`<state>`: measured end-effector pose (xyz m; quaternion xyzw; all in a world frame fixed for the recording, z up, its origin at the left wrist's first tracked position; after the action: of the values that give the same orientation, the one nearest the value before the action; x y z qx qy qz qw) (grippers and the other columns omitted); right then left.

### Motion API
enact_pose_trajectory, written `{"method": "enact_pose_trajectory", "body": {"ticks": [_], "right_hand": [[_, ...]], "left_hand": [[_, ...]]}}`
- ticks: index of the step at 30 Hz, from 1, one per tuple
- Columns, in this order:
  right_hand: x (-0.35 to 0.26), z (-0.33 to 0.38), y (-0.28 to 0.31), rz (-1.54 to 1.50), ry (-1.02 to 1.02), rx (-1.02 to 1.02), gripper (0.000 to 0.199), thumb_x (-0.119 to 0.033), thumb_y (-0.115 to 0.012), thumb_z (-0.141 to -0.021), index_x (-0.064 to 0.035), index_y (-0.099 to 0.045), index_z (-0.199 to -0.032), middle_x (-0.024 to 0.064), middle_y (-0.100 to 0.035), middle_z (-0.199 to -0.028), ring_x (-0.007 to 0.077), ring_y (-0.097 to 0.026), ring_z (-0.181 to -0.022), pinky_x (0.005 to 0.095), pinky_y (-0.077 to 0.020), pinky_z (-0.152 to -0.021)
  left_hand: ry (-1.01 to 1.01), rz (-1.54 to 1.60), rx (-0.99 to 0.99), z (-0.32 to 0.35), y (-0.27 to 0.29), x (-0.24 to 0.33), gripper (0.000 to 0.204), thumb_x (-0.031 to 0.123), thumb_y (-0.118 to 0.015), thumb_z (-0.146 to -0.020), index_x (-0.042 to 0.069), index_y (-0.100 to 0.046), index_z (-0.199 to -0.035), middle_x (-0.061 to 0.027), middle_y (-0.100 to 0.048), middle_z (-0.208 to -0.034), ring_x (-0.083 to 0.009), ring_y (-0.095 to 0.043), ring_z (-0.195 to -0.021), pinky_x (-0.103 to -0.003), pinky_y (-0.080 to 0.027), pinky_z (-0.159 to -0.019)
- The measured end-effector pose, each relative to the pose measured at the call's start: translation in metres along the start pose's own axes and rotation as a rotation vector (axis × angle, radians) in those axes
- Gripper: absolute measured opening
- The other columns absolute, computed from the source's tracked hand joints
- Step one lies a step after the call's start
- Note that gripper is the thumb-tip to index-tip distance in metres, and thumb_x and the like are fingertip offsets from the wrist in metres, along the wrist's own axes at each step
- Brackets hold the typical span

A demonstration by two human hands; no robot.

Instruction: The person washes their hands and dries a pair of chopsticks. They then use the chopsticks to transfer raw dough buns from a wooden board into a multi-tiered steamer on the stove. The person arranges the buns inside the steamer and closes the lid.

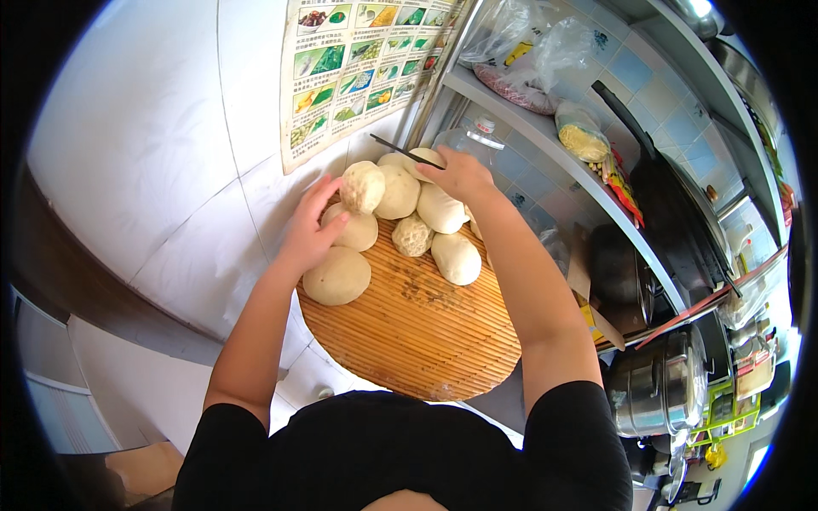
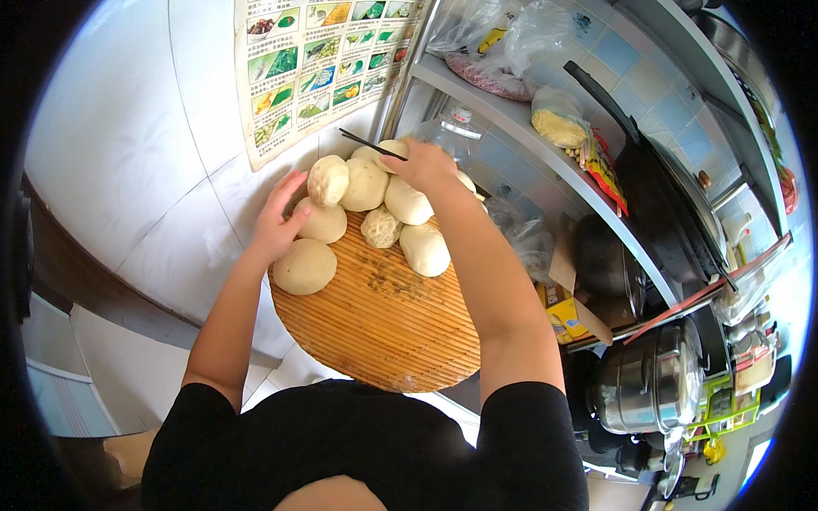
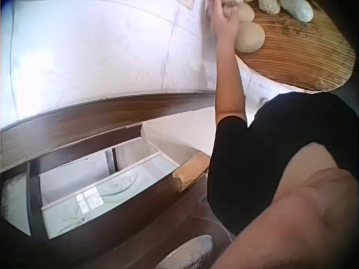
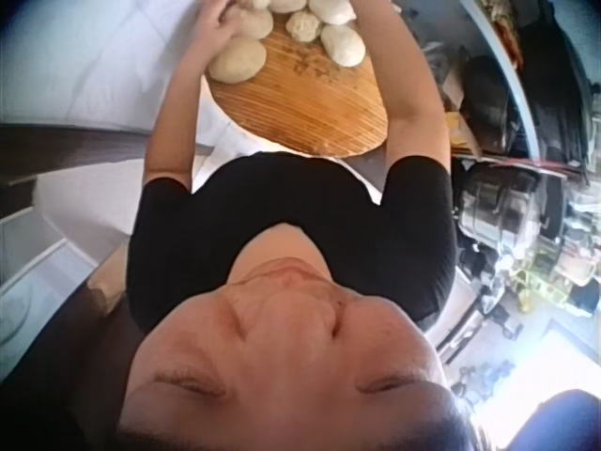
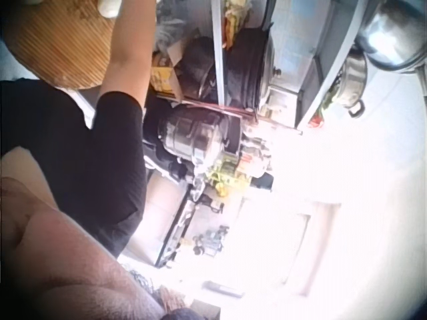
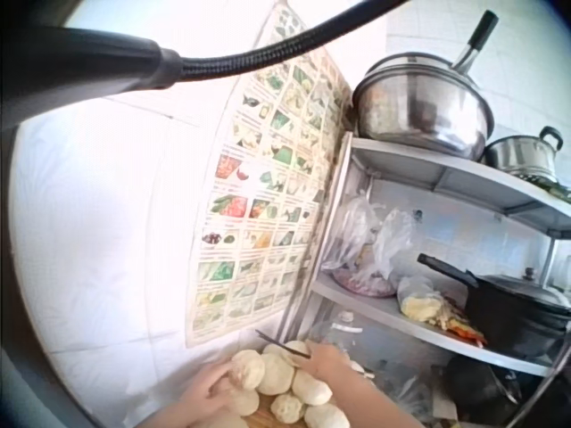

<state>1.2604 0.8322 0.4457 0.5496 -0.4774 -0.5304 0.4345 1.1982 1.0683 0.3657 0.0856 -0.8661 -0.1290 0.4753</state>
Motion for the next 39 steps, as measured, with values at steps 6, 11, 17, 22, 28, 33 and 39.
{"method": "enact_pose_trajectory", "body": {"ticks": [6,11,17,22,28,33,39], "right_hand": [[0.074,0.050,0.024,-0.220,0.050,0.269,0.049,-0.040,-0.061,-0.075,-0.0050,-0.056,-0.108,0.0164,-0.060,-0.098,0.0270,-0.059,-0.082,0.0333,-0.0448,-0.075],[0.188,0.166,0.002,-0.222,-0.460,0.281,0.039,-0.037,-0.054,-0.080,-0.0032,-0.060,-0.098,0.0203,-0.061,-0.090,0.0334,-0.058,-0.086,0.0382,-0.0443,-0.074],[0.215,0.232,-0.079,-0.404,-0.709,0.156,0.055,-0.045,-0.045,-0.083,0.0037,-0.055,-0.107,0.0267,-0.058,-0.098,0.0397,-0.053,-0.096,0.0403,-0.0416,-0.084],[0.206,0.233,-0.099,-0.384,-0.819,0.283,0.056,-0.043,-0.049,-0.083,0.0032,-0.051,-0.114,0.0241,-0.058,-0.103,0.0348,-0.054,-0.099,0.0379,-0.0429,-0.083],[0.207,0.246,-0.094,-0.477,-0.828,0.381,0.066,-0.043,-0.056,-0.079,0.0081,-0.045,-0.119,0.0243,-0.056,-0.107,0.0317,-0.054,-0.102,0.0342,-0.0430,-0.084],[0.220,0.249,-0.111,-0.628,-0.759,0.393,0.071,-0.044,-0.062,-0.074,0.0084,-0.045,-0.119,0.0227,-0.058,-0.103,0.0302,-0.058,-0.093,0.0341,-0.0453,-0.080],[0.217,0.249,-0.101,-0.649,-0.745,0.445,0.066,-0.042,-0.064,-0.073,0.0077,-0.048,-0.115,0.0215,-0.061,-0.094,0.0294,-0.060,-0.088,0.0343,-0.0468,-0.076]], "left_hand": [[0.276,0.027,0.072,0.019,0.006,-0.051,0.050,0.028,-0.055,-0.085,0.003,-0.042,-0.126,-0.0151,-0.046,-0.124,-0.0241,-0.043,-0.116,-0.031,-0.037,-0.093],[0.619,0.185,0.036,0.040,0.002,-0.067,0.058,0.042,-0.047,-0.088,-0.004,-0.042,-0.123,-0.0133,-0.049,-0.121,-0.0202,-0.045,-0.111,-0.031,-0.034,-0.094],[0.991,0.696,0.030,0.033,-0.012,-0.077,0.044,0.040,-0.047,-0.088,0.000,-0.054,-0.106,-0.0101,-0.060,-0.100,-0.0195,-0.061,-0.084,-0.033,-0.050,-0.071],[0.857,0.552,0.074,0.025,-0.015,-0.076,0.042,0.034,-0.049,-0.088,-0.002,-0.052,-0.109,-0.0102,-0.060,-0.095,-0.0179,-0.059,-0.082,-0.031,-0.051,-0.067],[0.809,0.549,0.075,0.029,-0.018,-0.072,0.038,0.029,-0.053,-0.086,-0.005,-0.055,-0.103,-0.0107,-0.060,-0.093,-0.0175,-0.060,-0.078,-0.030,-0.051,-0.065],[0.754,0.542,0.050,0.031,-0.015,-0.072,0.037,0.028,-0.054,-0.085,-0.005,-0.055,-0.101,-0.0110,-0.060,-0.091,-0.0178,-0.060,-0.075,-0.030,-0.052,-0.064],[0.724,0.605,0.031,0.035,-0.015,-0.070,0.037,0.028,-0.055,-0.084,-0.004,-0.055,-0.103,-0.0117,-0.060,-0.092,-0.0198,-0.061,-0.077,-0.033,-0.053,-0.064]]}}
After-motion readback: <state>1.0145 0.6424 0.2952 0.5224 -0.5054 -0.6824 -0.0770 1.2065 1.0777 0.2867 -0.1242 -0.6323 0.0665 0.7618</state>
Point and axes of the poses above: each hand's wrist, its own z-axis away from the middle knuckle, its own y-axis out of the back of the hand, x = y × z, the point moved 6 cm from there along -z, towards the middle knuckle
